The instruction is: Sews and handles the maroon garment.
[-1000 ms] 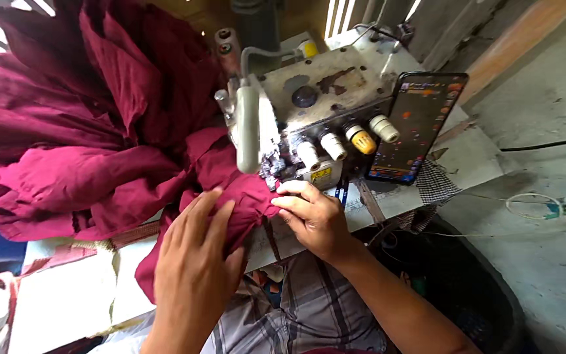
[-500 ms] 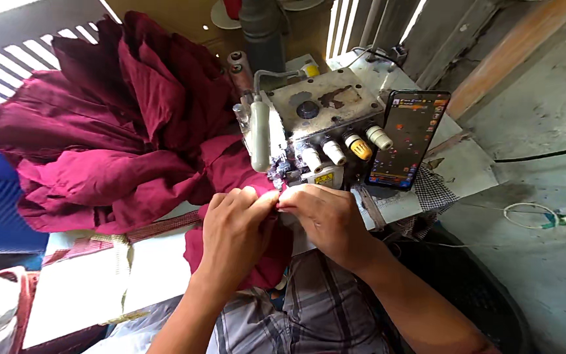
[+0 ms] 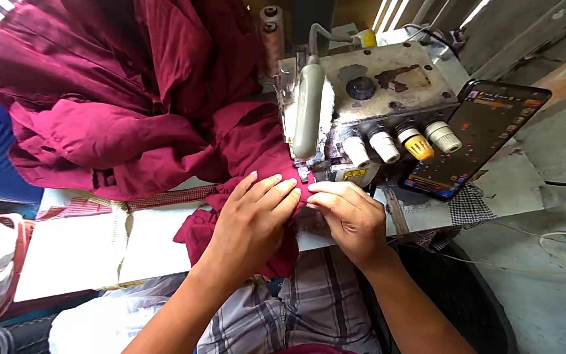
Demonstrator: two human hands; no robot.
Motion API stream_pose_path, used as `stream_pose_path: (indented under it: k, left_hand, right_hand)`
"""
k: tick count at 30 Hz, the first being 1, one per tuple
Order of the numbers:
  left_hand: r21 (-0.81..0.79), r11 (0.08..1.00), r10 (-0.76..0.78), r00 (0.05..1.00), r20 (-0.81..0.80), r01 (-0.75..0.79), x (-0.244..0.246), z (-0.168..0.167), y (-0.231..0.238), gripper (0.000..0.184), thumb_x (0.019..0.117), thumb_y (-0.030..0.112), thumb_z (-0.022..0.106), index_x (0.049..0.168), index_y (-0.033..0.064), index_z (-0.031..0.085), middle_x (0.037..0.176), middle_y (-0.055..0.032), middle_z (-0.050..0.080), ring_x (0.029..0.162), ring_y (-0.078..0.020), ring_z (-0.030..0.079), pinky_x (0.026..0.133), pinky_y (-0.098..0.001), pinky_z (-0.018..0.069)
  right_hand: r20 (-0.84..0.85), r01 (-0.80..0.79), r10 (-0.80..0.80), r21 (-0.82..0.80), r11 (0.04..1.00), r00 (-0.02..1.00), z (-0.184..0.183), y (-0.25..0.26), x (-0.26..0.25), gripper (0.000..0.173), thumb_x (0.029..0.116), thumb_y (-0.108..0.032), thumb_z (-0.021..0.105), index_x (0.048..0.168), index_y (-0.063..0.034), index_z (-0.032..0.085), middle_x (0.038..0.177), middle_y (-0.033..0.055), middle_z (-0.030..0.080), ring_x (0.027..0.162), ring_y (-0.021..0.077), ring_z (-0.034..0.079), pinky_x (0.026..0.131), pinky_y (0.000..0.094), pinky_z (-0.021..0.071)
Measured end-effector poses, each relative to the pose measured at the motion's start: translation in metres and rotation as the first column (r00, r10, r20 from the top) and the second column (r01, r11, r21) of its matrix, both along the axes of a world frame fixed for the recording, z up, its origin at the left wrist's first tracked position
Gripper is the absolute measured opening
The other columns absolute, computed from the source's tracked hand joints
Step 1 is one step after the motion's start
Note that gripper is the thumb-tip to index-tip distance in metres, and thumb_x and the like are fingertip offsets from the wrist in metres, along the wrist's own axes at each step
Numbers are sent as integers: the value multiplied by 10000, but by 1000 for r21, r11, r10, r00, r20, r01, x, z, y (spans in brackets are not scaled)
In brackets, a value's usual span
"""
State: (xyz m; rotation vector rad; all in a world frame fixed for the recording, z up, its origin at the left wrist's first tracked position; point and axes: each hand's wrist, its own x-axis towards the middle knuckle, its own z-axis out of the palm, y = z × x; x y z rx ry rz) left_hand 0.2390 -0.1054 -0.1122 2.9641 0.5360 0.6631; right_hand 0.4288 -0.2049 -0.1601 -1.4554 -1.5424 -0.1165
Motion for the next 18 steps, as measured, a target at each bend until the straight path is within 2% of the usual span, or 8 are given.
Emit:
stream_pose_path:
  k: [4,12,18]
  left_hand:
    - [-15,1000,27,998,-59,-28,7,8,5,328,965,158,537,1217,140,746,1328,-32,696,1283,-239,625,1100,-538,454]
    - [-53,992,102,985,-138,-110,19,14,4,349,947,141,564,1256,111,725,1376,-46,668,1329,-257,591,1085,-553,457]
    - [-19,970,233,948,-218,-243,33,17,-11,341,983,140,540,1274,74,704,1407,-90,642,1346,-291,573,1100,-619,411]
  right_hand:
    - [36,62,-61,-40,997,998,-1,1,4,128,973,-231,711,1017,-178,819,1116,66,738,1013,162,694,820,309,577]
    - [95,85,-76,-95,992,993,-5,0,11,214,1014,-288,650,1119,-182,804,1157,89,723,1016,165,695,789,309,576]
    - [195,152,-123,-142,978,973,-6,-3,12,298,1042,-367,581,1211,-216,774,1243,76,718,1049,198,707,784,354,582]
